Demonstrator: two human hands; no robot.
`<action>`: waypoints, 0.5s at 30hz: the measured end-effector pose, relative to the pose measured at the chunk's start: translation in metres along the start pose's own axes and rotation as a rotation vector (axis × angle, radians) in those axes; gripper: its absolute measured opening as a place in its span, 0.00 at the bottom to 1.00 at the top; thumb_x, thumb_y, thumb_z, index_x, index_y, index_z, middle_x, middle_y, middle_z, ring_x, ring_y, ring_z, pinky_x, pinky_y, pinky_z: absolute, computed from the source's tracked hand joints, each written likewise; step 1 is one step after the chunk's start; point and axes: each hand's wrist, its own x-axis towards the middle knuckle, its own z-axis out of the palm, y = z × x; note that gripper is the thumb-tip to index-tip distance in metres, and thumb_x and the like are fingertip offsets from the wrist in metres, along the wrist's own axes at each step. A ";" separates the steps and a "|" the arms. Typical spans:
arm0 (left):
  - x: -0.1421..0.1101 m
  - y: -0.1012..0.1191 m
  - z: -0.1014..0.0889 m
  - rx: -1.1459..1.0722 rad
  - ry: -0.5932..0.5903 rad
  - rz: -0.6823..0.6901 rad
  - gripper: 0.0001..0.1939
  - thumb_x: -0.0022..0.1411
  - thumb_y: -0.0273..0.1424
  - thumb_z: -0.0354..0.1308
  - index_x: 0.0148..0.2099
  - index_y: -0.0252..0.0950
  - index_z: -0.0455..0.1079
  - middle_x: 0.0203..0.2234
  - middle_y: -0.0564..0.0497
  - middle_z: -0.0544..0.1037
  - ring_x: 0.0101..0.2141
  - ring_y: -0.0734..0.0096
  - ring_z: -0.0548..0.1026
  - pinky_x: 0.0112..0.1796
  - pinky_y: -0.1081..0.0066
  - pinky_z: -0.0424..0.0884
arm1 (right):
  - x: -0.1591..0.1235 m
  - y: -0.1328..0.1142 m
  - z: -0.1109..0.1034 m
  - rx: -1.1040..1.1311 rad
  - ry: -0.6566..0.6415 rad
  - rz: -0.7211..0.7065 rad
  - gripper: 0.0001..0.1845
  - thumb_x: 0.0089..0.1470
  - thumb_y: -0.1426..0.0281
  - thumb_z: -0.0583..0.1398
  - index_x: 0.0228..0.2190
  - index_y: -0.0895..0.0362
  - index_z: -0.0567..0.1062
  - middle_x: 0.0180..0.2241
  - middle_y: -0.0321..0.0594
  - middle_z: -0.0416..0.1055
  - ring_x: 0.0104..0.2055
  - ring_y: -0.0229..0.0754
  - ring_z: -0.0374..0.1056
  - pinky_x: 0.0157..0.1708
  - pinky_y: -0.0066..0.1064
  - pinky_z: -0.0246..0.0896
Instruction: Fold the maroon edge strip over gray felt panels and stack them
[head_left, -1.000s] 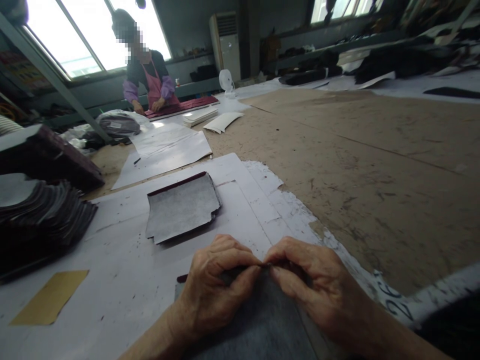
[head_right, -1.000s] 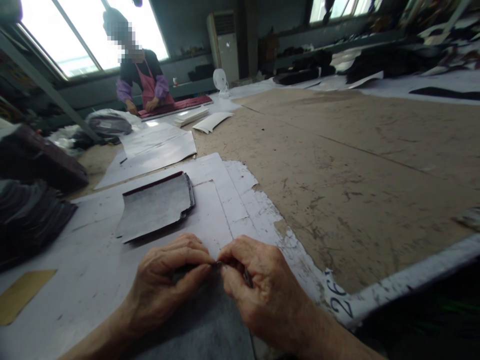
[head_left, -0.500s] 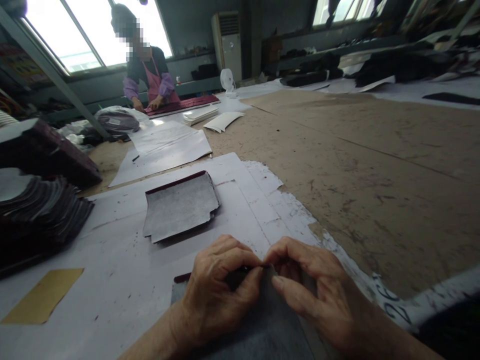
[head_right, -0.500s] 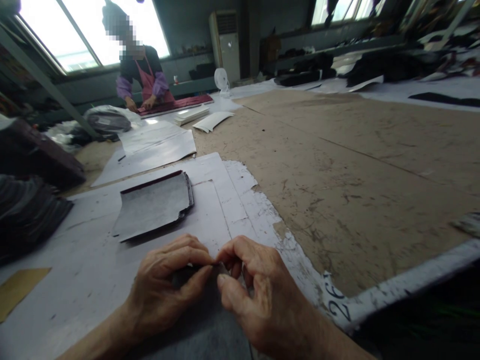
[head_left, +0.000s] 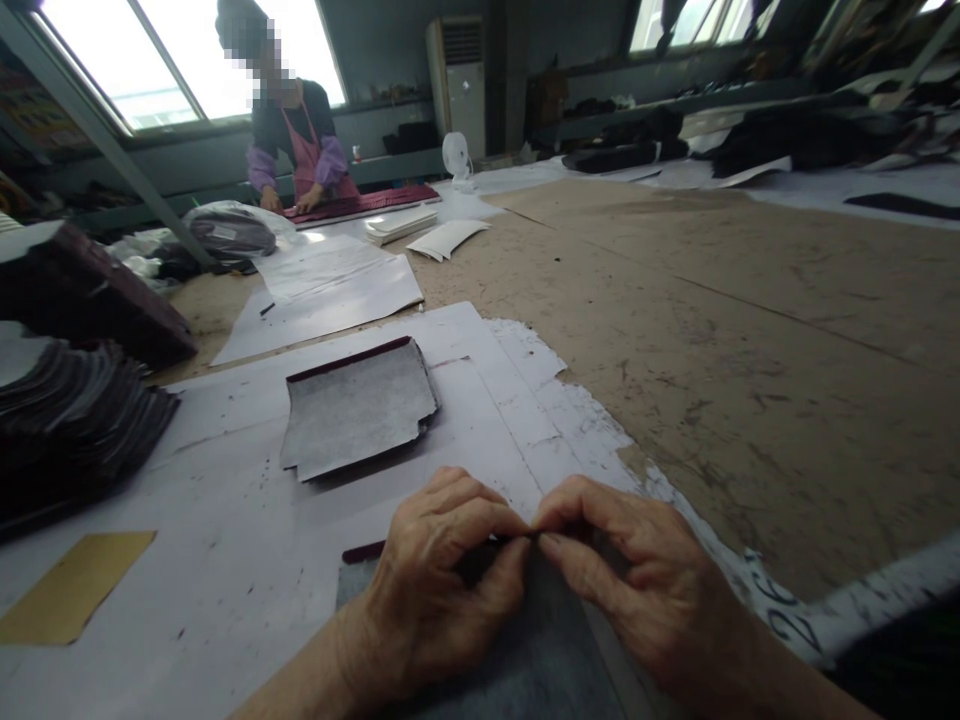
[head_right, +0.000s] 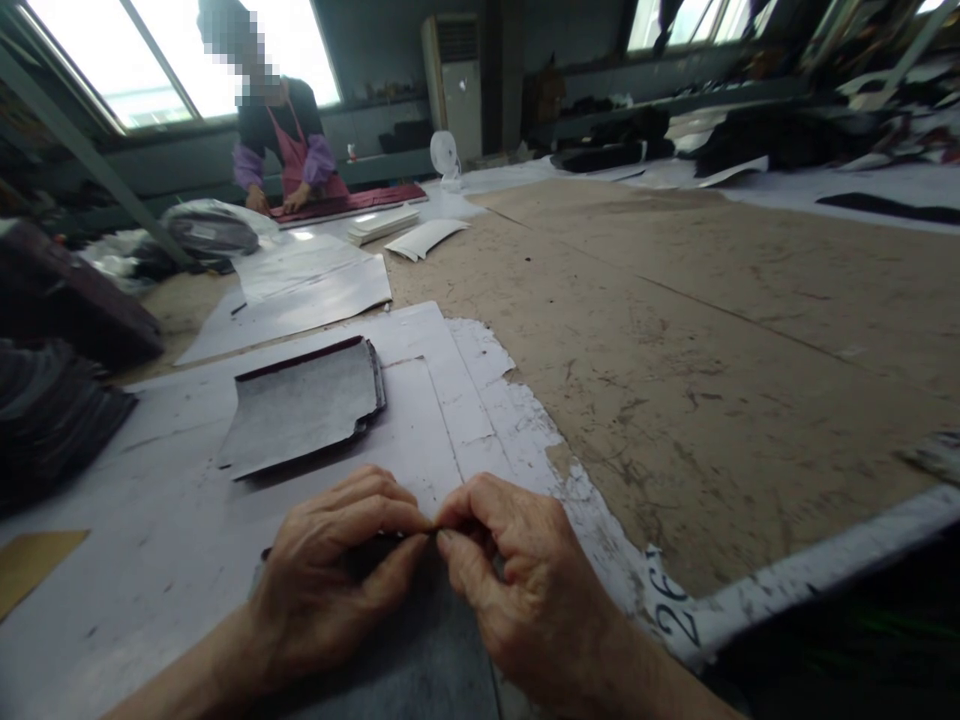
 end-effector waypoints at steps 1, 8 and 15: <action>0.000 0.000 0.000 -0.014 -0.007 -0.022 0.05 0.53 0.20 0.55 0.31 0.31 0.71 0.22 0.51 0.74 0.24 0.75 0.70 0.30 0.72 0.65 | 0.000 0.000 0.000 -0.011 0.009 -0.001 0.06 0.51 0.74 0.53 0.25 0.57 0.69 0.19 0.32 0.65 0.22 0.33 0.62 0.22 0.24 0.55; 0.001 0.001 -0.007 -0.077 -0.124 -0.352 0.05 0.53 0.24 0.55 0.28 0.34 0.71 0.20 0.54 0.72 0.23 0.77 0.69 0.24 0.76 0.62 | 0.004 -0.001 -0.004 0.070 -0.054 0.214 0.11 0.54 0.69 0.50 0.27 0.56 0.71 0.22 0.33 0.67 0.26 0.35 0.63 0.25 0.25 0.56; 0.004 0.002 -0.009 -0.132 -0.149 -0.471 0.06 0.51 0.24 0.54 0.25 0.35 0.71 0.17 0.57 0.70 0.19 0.79 0.65 0.22 0.78 0.59 | 0.002 0.005 -0.003 0.179 0.014 0.279 0.14 0.58 0.62 0.49 0.33 0.56 0.71 0.21 0.32 0.65 0.26 0.35 0.62 0.27 0.25 0.56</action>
